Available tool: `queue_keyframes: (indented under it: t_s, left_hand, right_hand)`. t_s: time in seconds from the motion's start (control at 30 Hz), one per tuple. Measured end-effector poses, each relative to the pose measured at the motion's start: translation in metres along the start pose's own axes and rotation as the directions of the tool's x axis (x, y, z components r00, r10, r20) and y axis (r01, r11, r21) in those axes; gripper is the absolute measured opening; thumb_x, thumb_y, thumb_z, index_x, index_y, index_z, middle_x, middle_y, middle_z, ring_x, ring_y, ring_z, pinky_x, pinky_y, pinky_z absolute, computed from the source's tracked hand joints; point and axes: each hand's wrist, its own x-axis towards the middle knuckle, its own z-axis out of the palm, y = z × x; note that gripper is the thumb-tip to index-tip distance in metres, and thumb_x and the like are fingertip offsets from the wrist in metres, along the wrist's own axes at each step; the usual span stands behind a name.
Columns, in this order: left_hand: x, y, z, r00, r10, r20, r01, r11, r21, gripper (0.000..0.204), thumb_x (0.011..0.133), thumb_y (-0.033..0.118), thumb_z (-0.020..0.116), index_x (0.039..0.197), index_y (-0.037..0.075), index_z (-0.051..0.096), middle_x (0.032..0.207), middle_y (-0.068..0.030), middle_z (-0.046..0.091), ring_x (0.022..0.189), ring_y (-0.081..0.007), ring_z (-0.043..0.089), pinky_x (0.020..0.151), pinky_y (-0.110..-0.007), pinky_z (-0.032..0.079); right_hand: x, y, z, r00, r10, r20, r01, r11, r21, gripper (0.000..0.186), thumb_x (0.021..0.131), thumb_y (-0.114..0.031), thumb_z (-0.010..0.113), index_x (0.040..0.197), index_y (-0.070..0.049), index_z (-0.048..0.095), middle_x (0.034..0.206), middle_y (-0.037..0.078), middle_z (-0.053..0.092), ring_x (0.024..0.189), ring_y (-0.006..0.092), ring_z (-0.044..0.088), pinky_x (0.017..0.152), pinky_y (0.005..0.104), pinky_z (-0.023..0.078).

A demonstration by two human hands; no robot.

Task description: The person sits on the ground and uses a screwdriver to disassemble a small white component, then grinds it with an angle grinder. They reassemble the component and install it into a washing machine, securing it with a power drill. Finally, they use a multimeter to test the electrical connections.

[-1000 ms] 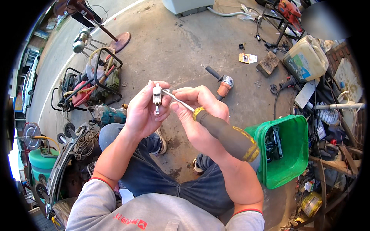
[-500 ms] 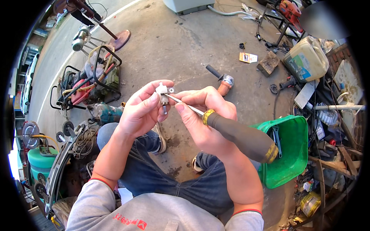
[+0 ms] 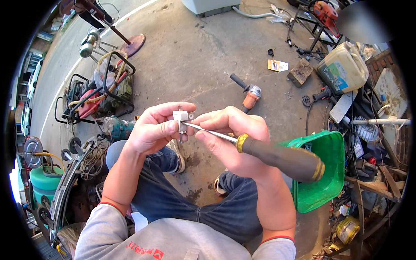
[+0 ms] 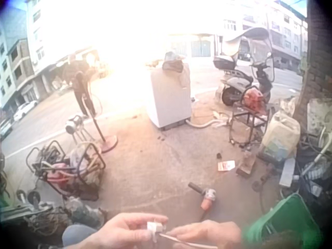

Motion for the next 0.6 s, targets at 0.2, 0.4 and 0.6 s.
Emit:
queue_keyframes:
  t_s: [0.2,0.4,0.6]
  left_hand:
    - [-0.005,-0.001,0.001,0.988,-0.087,0.124,0.093,0.995,-0.045,0.050,0.086,0.015,0.068,0.128,-0.005,0.050,0.098,-0.0155,0.066,0.084,-0.0185,0.065,0.071,-0.028,0.053]
    - [-0.006,0.000,0.006,0.988,-0.062,0.144,0.067,0.997,-0.028,0.049,0.085,0.014,0.068,0.126,-0.006,0.052,0.099,-0.0150,0.066,0.085,-0.0191,0.066,0.068,-0.027,0.053]
    - [-0.003,-0.002,0.002,0.988,-0.072,0.139,0.081,0.995,-0.056,0.047,0.084,0.012,0.069,0.123,-0.008,0.053,0.099,-0.0163,0.066,0.083,-0.0206,0.067,0.068,-0.029,0.055]
  right_hand:
    - [-0.005,0.000,0.002,0.999,-0.039,-0.003,0.039,0.997,0.066,0.013,0.083,0.004,0.066,0.089,0.001,0.054,0.092,0.023,0.067,0.089,0.0230,0.067,0.075,0.0326,0.054]
    - [-0.010,-0.003,0.012,0.996,-0.085,-0.031,0.086,0.995,0.041,0.012,0.086,0.002,0.063,0.092,0.000,0.053,0.093,0.022,0.067,0.085,0.0222,0.067,0.074,0.0323,0.054]
    - [-0.012,0.005,0.015,0.987,-0.158,-0.019,0.156,0.983,-0.100,0.013,0.086,0.002,0.063,0.094,0.000,0.054,0.092,0.021,0.068,0.083,0.0218,0.067,0.073,0.0317,0.054]
